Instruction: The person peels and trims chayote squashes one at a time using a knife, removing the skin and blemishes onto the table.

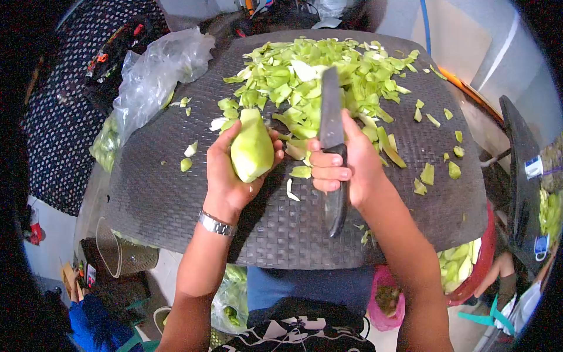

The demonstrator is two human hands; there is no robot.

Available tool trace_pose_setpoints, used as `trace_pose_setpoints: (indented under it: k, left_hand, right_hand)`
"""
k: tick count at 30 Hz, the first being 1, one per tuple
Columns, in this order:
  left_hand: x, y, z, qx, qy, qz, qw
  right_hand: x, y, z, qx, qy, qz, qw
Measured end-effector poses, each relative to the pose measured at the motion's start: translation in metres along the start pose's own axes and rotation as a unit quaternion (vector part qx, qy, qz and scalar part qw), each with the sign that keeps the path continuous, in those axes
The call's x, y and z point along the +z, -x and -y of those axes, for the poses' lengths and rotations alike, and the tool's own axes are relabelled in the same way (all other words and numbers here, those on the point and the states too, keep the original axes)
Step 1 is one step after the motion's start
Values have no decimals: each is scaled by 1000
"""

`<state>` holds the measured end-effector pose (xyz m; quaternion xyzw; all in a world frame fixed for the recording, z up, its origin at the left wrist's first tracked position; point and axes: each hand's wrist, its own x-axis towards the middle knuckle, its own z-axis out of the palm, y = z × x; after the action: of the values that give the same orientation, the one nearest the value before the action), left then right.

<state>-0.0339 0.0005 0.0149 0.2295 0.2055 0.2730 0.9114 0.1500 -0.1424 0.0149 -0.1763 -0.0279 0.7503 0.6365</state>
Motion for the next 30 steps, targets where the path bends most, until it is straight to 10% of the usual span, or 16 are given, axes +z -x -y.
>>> trace_pose_setpoints:
  k: [9,12,17,20,30]
  left_hand:
    - [-5,1,2,-25,-34,32,999]
    - [-3,0,1,-19,-29,27,999]
    - [-4,2,2,-3,10,28,1000]
    - [-1,2,3,19,8,-21,1000]
    - [-6,0,-2,-29,-41,3,999]
  right_hand:
    - [7,4,4,-25,192,-14,981]
    - [7,6,8,-173,296,-120,932]
    - [14,10,-6,-397,753,-197,486]
    - [32,15,-37,-305,862,-148,377]
    - [21,0,-54,-355,878,-97,306]
